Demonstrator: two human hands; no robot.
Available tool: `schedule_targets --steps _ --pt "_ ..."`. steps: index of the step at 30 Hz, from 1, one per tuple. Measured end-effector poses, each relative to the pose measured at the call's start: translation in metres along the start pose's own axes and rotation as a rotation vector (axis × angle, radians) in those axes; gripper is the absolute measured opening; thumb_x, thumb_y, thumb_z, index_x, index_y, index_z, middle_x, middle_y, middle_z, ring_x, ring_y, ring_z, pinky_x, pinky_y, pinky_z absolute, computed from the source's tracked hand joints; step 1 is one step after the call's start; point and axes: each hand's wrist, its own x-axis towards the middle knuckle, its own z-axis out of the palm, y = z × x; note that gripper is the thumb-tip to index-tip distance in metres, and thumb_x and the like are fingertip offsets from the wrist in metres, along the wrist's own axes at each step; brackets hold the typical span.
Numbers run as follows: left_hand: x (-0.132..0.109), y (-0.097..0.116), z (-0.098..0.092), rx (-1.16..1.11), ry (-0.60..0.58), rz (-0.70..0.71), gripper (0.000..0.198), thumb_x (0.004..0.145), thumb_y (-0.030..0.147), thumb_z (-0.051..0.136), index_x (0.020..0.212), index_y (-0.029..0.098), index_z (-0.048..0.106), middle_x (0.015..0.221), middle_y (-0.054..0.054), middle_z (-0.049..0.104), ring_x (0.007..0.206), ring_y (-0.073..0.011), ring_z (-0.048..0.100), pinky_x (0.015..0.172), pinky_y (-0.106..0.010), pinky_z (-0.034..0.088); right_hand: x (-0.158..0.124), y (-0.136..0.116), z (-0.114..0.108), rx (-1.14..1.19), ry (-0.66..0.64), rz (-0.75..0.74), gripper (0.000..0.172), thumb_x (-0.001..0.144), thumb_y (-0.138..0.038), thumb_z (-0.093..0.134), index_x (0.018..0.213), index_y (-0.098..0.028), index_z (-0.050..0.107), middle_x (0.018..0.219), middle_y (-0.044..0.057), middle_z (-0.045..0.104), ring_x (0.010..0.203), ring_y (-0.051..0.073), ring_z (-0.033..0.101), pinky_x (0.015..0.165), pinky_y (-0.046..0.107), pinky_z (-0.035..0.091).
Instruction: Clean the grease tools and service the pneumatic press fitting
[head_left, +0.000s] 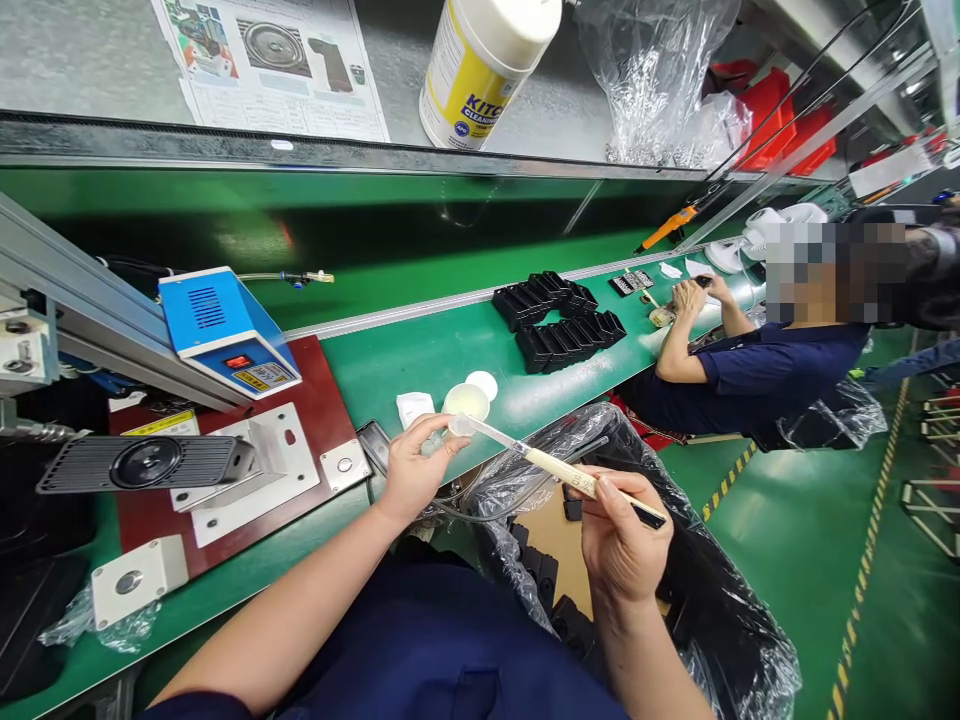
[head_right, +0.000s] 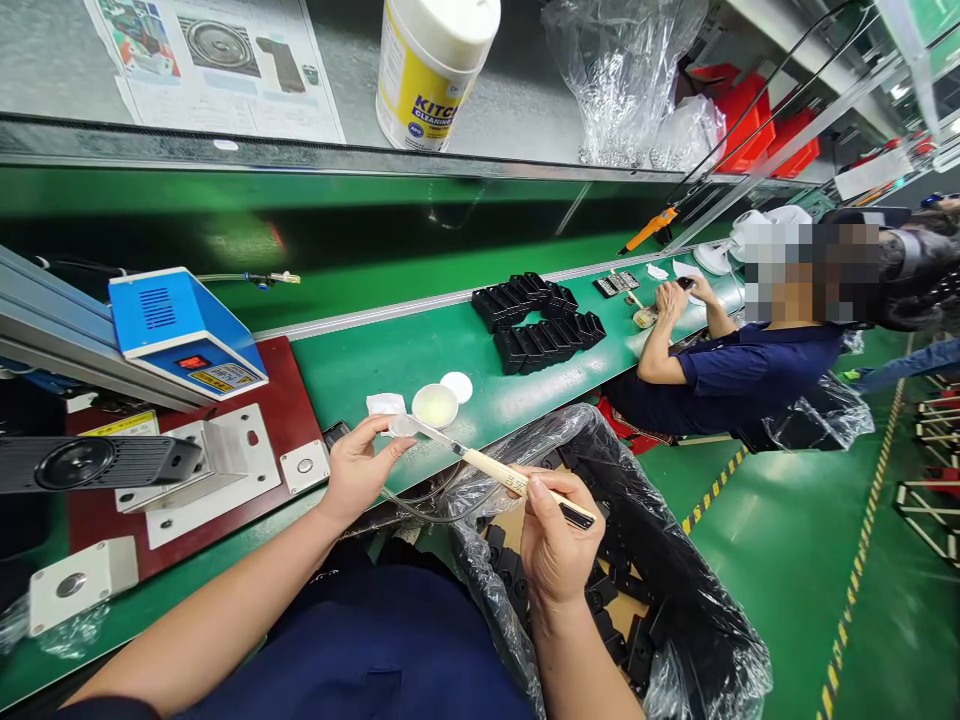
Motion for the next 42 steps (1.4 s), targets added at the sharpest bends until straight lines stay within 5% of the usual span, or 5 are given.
schedule_targets --steps 15,30,38,42 --pt "-0.003 0.003 0.0 0.012 -0.015 -0.021 0.019 0.075 0.026 0.073 0.092 0.02 0.07 0.089 -0.004 0.071 0.083 -0.0164 0.065 0.079 -0.029 0.05 -0.002 -0.005 -0.005 -0.03 0.019 -0.03 0.002 0.071 -0.017 0.072 0.071 -0.017 0.07 0.073 0.007 0.073 0.064 0.02 0.068 0.057 0.031 0.054" --pt "-0.002 0.015 -0.012 0.008 -0.194 0.015 0.017 0.08 0.028 0.067 0.094 0.019 0.073 0.092 -0.007 0.073 0.084 -0.0183 0.068 0.077 -0.03 0.055 -0.003 -0.008 -0.006 -0.032 -0.032 0.007 0.004 0.069 -0.02 0.073 0.07 -0.018 0.07 0.07 0.007 0.072 0.06 0.019 0.066 0.055 0.032 0.053" --pt "0.005 0.021 -0.025 0.01 -0.373 0.043 0.019 0.083 0.027 0.063 0.098 0.02 0.073 0.097 -0.008 0.074 0.089 -0.0199 0.069 0.08 -0.031 0.055 0.012 -0.012 -0.013 -0.011 -0.147 0.116 0.007 0.067 -0.022 0.075 0.066 -0.017 0.069 0.065 0.005 0.069 0.055 0.018 0.063 0.052 0.031 0.05" --pt "0.006 0.021 -0.027 0.037 -0.368 0.053 0.021 0.082 0.028 0.063 0.098 0.019 0.073 0.096 -0.009 0.074 0.086 -0.0205 0.069 0.079 -0.033 0.055 0.021 -0.011 -0.018 0.01 -0.154 0.176 0.008 0.066 -0.022 0.074 0.065 -0.017 0.067 0.064 0.005 0.069 0.051 0.016 0.06 0.052 0.031 0.049"
